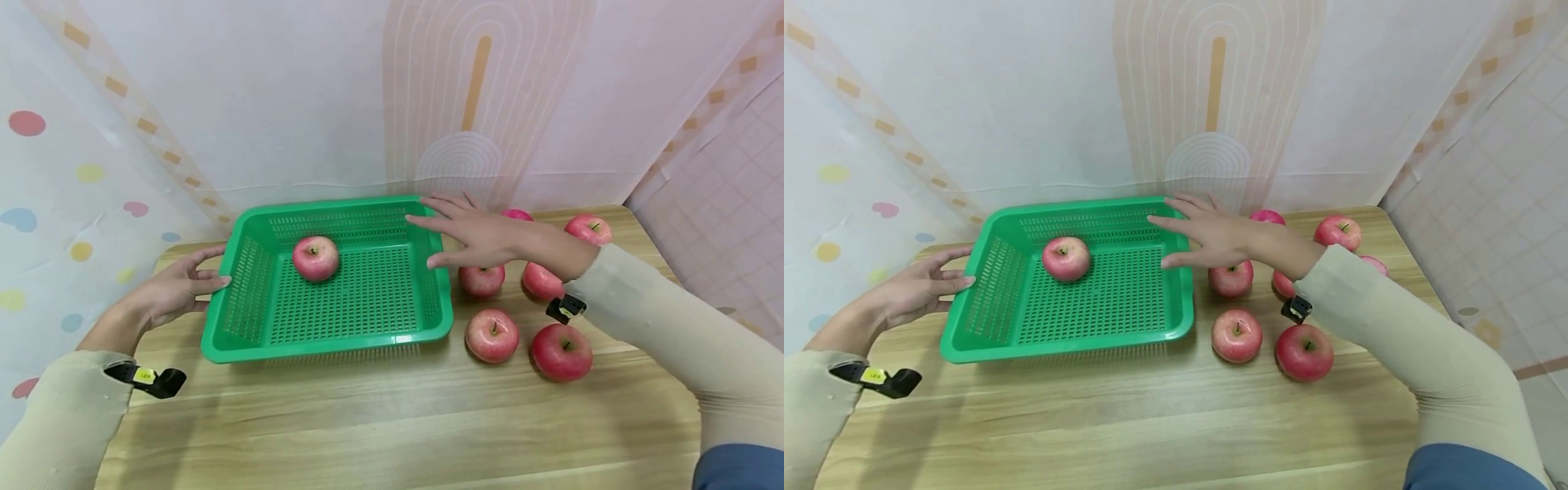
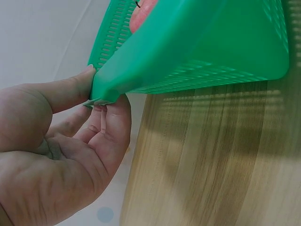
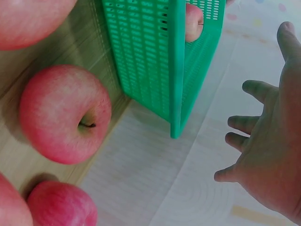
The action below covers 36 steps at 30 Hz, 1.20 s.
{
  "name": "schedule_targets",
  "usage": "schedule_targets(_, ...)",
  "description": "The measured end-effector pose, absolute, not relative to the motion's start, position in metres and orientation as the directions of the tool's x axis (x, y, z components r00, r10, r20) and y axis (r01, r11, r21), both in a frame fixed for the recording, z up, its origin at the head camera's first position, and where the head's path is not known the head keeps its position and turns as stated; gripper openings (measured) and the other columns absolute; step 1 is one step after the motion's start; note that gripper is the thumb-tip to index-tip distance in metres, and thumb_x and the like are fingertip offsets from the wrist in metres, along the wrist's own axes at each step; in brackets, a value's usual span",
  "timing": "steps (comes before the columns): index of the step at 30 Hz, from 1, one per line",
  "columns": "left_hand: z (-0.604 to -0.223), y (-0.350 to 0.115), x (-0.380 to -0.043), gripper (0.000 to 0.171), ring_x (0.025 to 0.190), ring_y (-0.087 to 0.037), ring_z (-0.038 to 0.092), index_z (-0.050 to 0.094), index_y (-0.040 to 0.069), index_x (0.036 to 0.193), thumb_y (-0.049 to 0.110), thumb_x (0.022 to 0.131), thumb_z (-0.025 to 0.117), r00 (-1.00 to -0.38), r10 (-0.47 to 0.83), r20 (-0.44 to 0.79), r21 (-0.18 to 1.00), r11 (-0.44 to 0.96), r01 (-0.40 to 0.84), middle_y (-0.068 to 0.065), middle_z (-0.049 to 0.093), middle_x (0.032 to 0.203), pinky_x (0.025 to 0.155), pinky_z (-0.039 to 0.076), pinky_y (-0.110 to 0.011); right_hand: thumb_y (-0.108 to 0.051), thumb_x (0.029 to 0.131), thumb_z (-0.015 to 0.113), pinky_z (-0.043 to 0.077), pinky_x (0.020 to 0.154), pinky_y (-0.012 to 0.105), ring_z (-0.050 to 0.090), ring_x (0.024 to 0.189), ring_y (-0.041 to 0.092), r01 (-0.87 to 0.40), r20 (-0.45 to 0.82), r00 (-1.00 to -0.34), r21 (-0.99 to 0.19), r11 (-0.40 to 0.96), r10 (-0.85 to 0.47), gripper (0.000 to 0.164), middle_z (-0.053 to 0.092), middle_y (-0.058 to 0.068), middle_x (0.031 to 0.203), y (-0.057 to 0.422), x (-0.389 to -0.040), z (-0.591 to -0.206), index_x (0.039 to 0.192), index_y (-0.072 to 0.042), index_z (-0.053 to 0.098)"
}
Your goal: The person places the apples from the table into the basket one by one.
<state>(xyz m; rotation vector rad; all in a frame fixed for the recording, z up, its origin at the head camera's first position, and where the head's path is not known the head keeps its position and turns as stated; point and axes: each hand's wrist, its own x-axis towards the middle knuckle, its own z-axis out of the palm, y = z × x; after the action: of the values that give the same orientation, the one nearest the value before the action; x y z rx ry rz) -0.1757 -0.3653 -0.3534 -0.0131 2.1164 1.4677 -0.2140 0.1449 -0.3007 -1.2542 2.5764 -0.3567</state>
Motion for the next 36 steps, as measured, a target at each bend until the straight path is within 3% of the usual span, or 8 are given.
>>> schedule_targets(20, -0.352, -0.367, -0.175, 0.078, 0.099, -0.012, 0.068, -0.004, 0.009, 0.163, 0.015, 0.109, 0.052, -0.848, 0.303, -0.435, 0.861, 0.415, -0.293, 0.006, 0.065, 0.114, 0.083, 0.06, -0.036, -0.049, 0.103, 0.057, -0.001, 0.121, 0.064, 0.007, 0.155, 0.039, -0.668, -0.074, -0.688, -0.324, 0.67, -0.722, 0.074, 0.014, 0.019, 0.168, 0.199, -0.205, -0.306, 0.162, -0.018, 0.027)
schedule_targets(36, -0.352, -0.367, -0.173, 0.078, 0.096, -0.014, 0.069, -0.003, 0.008, 0.163, 0.012, 0.108, 0.052, -0.85, 0.302, -0.432, 0.87, 0.387, -0.305, 0.003, 0.066, 0.112, 0.08, 0.061, -0.038, -0.037, 0.101, 0.063, 0.004, 0.121, 0.065, 0.009, 0.154, 0.041, -0.616, 0.003, -0.741, -0.402, 0.678, -0.672, 0.074, 0.017, 0.022, 0.166, 0.238, -0.195, -0.298, 0.161, -0.01, 0.028)
